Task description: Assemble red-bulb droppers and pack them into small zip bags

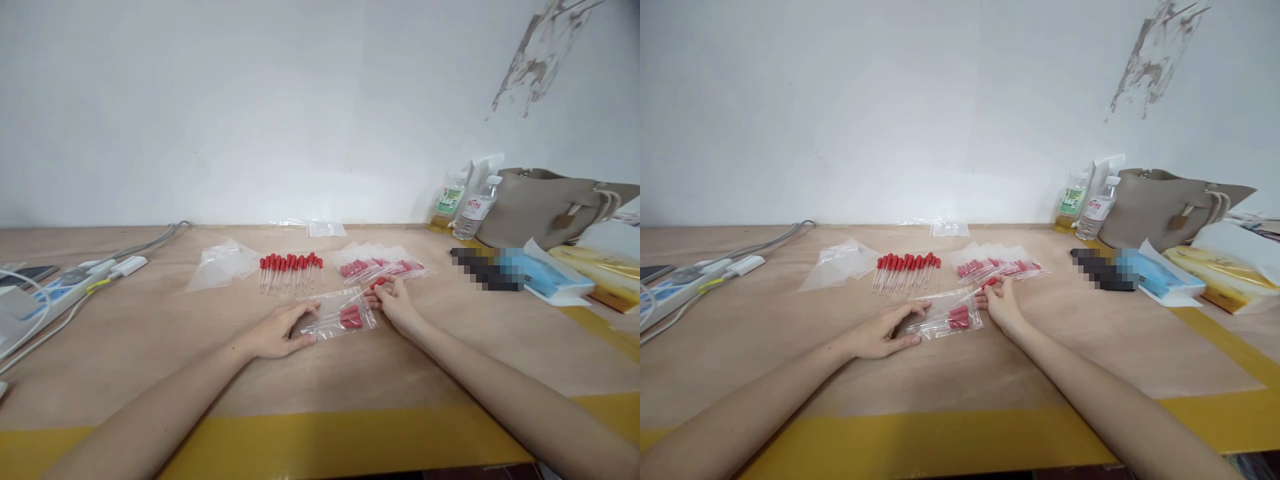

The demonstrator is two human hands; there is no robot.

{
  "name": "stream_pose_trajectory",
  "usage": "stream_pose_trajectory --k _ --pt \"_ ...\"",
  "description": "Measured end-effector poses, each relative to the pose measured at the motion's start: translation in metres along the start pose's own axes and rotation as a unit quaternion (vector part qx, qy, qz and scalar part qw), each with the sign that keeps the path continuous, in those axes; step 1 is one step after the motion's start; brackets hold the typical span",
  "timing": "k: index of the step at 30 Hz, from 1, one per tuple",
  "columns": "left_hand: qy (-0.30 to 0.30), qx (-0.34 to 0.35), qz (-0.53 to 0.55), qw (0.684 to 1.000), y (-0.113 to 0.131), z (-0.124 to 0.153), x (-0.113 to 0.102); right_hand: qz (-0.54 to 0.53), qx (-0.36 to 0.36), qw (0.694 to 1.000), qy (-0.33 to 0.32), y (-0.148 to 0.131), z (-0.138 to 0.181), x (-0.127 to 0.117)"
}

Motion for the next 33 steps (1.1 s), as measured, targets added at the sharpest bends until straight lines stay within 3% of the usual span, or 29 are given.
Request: stream_pose_trajectory --k 9,13,19,26,33 --pt "0.003 -0.004 -0.01 1.0 0.0 -0.001 0.0 0.166 0.045 0.975 -0.142 -0.005 0.007 -0.001" --pt "0.004 -0.002 -0.016 1.0 -0.001 -0.001 0.0 0.157 0.023 0.971 -0.176 -0.005 0.002 0.01" --pt "0.001 -0.001 -0.012 1.0 0.0 -0.002 0.001 0.085 0.048 0.967 -0.236 -0.002 0.004 0.021" --pt "-0.002 -0.001 -0.016 1.0 0.001 -0.001 0.0 0.103 0.085 0.969 -0.206 -0.01 0.007 0.017" --pt "-0.004 0.014 -0.019 1.0 0.0 -0.001 0.0 0.188 0.105 0.944 -0.252 -0.013 0.006 0.011"
Point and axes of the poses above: each hand's wrist, its own z-axis away from the middle knuckle, its own x-axis out of the palm, y = z × x, the point moved 4 cm from there along -z, towards the middle knuckle, and after that the axes turned 14 degrees about -y, right-handed, at the moved point
